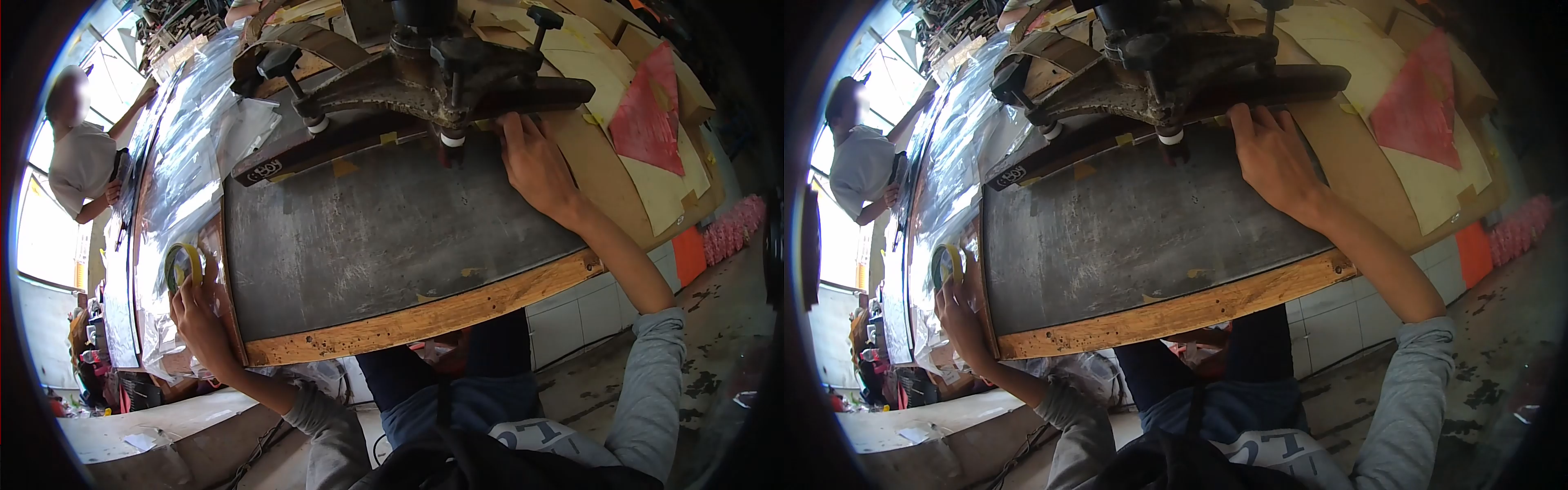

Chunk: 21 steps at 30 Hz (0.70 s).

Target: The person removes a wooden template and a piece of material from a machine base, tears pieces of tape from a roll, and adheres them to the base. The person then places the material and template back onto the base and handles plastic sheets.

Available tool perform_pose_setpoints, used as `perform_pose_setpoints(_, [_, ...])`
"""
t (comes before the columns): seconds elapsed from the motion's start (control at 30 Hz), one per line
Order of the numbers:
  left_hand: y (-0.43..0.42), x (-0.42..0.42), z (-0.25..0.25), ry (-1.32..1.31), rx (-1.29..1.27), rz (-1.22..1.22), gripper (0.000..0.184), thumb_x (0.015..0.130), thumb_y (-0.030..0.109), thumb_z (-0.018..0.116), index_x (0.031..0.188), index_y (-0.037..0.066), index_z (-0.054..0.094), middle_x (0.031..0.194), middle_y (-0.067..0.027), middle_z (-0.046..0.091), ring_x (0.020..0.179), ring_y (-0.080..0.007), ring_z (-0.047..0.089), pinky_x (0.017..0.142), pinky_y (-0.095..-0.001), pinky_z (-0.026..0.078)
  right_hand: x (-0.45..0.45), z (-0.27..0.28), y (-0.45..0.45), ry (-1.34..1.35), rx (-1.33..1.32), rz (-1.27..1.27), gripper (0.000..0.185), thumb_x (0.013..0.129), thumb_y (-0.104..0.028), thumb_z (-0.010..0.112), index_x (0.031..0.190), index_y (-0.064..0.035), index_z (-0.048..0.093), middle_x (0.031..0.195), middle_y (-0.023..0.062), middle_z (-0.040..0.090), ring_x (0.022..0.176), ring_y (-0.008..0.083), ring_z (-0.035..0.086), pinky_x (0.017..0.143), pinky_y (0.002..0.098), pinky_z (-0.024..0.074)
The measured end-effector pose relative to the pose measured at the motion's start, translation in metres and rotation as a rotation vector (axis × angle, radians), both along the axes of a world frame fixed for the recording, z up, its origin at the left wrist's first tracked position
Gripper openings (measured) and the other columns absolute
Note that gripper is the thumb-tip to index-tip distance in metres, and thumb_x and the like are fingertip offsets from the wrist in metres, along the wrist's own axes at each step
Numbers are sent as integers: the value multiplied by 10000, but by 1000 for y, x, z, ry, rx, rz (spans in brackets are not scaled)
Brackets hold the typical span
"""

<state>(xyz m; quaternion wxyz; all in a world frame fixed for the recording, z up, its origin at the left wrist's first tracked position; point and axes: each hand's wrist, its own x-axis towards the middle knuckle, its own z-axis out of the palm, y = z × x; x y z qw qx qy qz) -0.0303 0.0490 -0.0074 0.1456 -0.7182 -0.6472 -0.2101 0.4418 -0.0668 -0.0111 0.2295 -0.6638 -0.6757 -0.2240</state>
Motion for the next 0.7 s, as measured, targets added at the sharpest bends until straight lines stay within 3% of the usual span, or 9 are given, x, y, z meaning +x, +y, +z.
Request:
perform_pose_setpoints(0.4, [-2, 4, 5, -17, 5, -28, 291, 985, 176, 404, 1182, 36, 566, 1127, -174, 583, 1070, -354, 543, 870, -466, 434, -2, 3, -1, 47, -24, -9, 257, 797, 39, 500, 1052, 43, 471, 803, 177, 630, 850, 319, 597, 762, 425, 426])
perform_pose_setpoints(0.6, [-2, 2, 3, -16, 9, -34, 286, 982, 164, 402, 1185, 43, 563, 1127, -165, 586, 1079, -347, 540, 870, -466, 437, -1, 5, -1, 100, 27, 33, 273, 809, 63, 495, 1079, 41, 463, 952, 224, 607, 856, 364, 591, 766, 445, 446])
perform_pose_setpoints(0.7, [-2, 1, 2, -6, 1, -6, 285, 977, 182, 417, 1181, 59, 573, 1131, -162, 591, 1098, -349, 533, 881, -472, 441, -3, 5, -2, 341, -18, 68, 305, 795, 96, 495, 1091, 40, 452, 983, 239, 591, 881, 406, 588, 757, 463, 473])
